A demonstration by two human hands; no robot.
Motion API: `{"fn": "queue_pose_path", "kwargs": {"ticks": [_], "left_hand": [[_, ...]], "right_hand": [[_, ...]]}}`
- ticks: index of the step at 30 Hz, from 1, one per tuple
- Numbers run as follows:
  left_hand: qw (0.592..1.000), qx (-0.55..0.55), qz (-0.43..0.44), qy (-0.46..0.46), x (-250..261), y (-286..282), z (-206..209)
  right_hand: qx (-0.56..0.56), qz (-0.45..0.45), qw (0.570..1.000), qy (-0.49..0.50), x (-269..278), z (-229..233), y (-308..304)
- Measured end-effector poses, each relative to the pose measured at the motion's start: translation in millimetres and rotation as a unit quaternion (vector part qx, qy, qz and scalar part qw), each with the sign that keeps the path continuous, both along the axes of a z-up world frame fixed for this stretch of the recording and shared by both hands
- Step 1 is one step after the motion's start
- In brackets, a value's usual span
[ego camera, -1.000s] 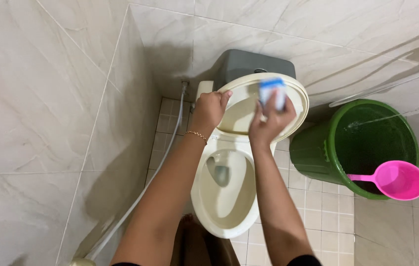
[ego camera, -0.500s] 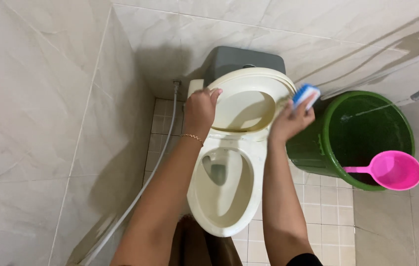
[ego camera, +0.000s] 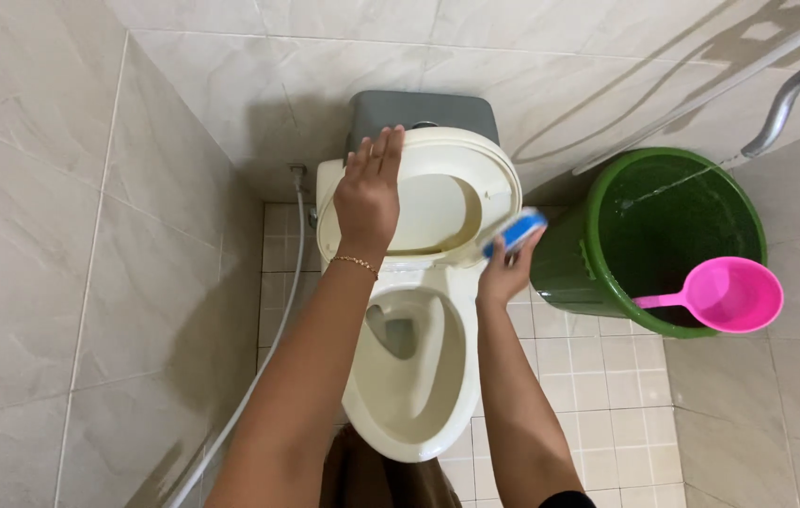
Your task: The recorder cleans the toilet bowl and lid using a brush and liquid detergent.
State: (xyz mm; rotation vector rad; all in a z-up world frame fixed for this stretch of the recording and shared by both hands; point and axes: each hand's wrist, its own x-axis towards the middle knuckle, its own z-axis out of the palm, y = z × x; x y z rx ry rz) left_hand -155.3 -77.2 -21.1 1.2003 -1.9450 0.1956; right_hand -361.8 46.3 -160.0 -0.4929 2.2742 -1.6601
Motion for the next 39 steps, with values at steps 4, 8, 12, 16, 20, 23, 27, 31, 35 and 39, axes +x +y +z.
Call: {"fn": "queue_pose_path", "kwargs": {"ticks": [4, 8, 12, 16, 20, 23, 27, 31, 35, 39], "left_hand": [[1.0, -0.001, -0.006, 0.012, 6.0, -0.5, 4.0], [0.999, -0.022, -0.023, 0.023, 7.1, -4.9, 7.2], [0.999, -0.027, -0.029, 0.033, 8.5, -3.0, 13.1], [0.999, -0.018, -0.03, 0.031, 10.2, -3.2, 11.5], [0.999, -0.014, -0.038, 0.03, 8.9, -3.9, 11.0], [0.999, -0.012, -0.029, 0.018, 12.6, -9.4, 9.7], [1.0, -0.014, -0.02, 0.01, 8.7, -10.9, 16.3], [0.999, -0.005, -0.033, 0.025, 7.3, -2.7, 11.1], [0.999, -0.006, -0.032, 0.021, 7.5, -9.0, 15.8], [0.999, 0.017, -0.03, 0.018, 4.7, 3.1, 9.5]], "right_hand": [[-0.212, 0.067, 0.958, 0.182, 20.0, 50.2, -25.9], [-0.051, 0.02, 0.968, 0.243, 14.5, 47.5, -9.6], [0.091, 0.01, 0.995, 0.044, 2.2, 22.0, 11.9], [-0.053, 0.076, 0.958, 0.27, 25.3, 61.0, -4.4], [-0.013, 0.108, 0.933, 0.342, 35.5, 65.6, -5.7], [0.022, 0.108, 0.972, 0.206, 27.6, 34.4, 5.2], [-0.021, 0.11, 0.947, 0.301, 36.3, 63.2, -3.2], [-0.052, 0.054, 0.953, 0.294, 51.6, 76.0, -16.9], [0.026, 0.089, 0.939, 0.332, 50.7, 80.6, -21.6], [-0.086, 0.079, 0.985, 0.13, 52.1, 81.1, -24.9]]}}
